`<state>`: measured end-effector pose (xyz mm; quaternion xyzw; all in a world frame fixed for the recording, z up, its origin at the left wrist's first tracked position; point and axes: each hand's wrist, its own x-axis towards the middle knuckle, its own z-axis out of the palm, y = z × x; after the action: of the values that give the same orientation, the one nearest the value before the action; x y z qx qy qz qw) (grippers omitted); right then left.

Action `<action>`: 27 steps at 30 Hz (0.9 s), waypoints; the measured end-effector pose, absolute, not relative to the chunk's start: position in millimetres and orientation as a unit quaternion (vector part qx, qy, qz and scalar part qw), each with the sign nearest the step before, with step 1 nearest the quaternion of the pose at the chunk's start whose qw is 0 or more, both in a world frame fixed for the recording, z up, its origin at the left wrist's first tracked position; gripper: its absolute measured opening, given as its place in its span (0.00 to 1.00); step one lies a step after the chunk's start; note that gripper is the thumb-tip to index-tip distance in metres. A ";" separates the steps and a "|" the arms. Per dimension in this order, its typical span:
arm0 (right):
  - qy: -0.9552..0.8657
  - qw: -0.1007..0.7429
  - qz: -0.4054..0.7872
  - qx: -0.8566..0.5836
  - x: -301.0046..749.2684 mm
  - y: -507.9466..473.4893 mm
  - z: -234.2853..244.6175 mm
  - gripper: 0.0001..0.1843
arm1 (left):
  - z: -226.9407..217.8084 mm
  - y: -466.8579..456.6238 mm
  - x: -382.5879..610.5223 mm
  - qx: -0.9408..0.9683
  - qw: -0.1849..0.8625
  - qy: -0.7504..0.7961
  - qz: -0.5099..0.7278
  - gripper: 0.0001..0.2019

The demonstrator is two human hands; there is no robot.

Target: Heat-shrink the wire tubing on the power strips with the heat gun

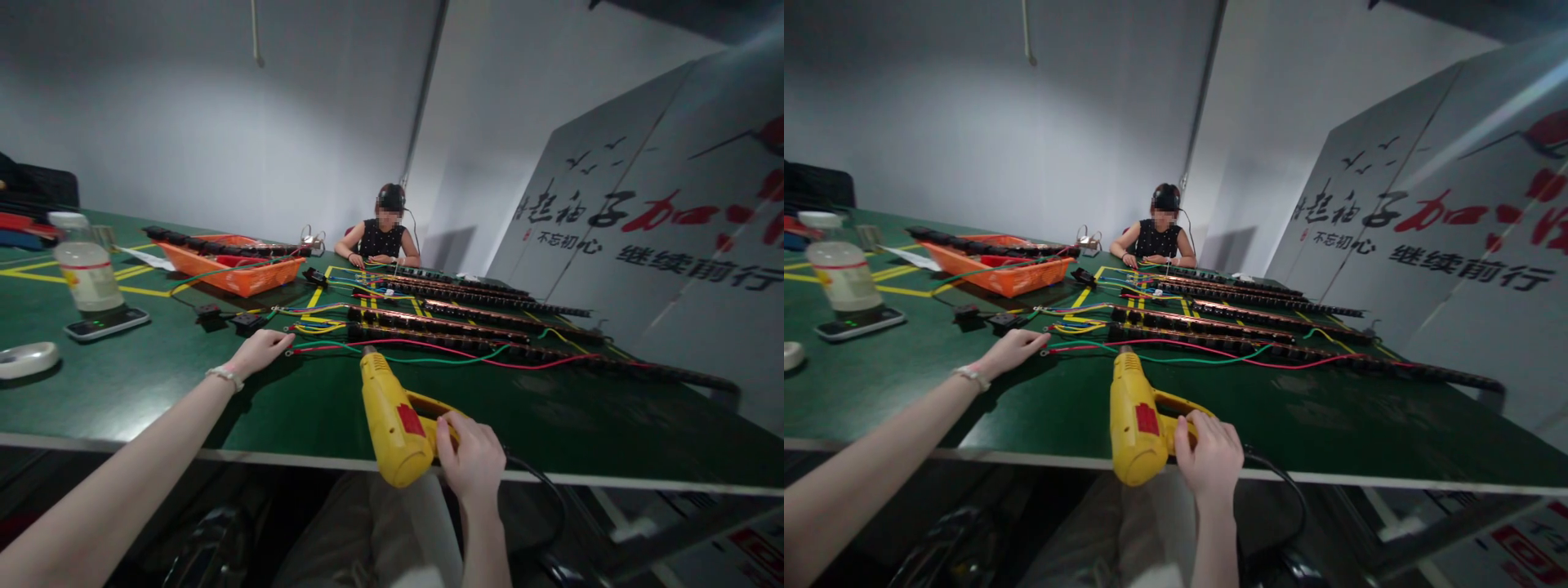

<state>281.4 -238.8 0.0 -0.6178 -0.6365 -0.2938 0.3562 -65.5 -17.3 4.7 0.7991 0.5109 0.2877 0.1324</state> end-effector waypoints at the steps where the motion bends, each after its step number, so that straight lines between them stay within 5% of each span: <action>1: -0.634 0.354 -0.297 -0.620 285.6 -239.8 0.5 0.18 | 4.8 -17.5 -65.4 0.799 0.132 0.511 0.288 0.26; 17: -0.634 0.306 -0.323 -0.632 289.4 -245.6 1.2 0.20 | 4.2 -15.6 -64.0 0.788 0.132 0.528 0.287 0.26; 27: -0.625 0.352 -0.289 -0.634 208.4 -238.5 -7.1 0.17 | 4.4 -17.0 -64.7 0.790 0.135 0.521 0.295 0.25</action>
<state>208.4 -238.5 -7.1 -0.6344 -0.6249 -0.2885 0.3518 -64.7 -17.0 4.4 0.7898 0.5208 0.2947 0.1348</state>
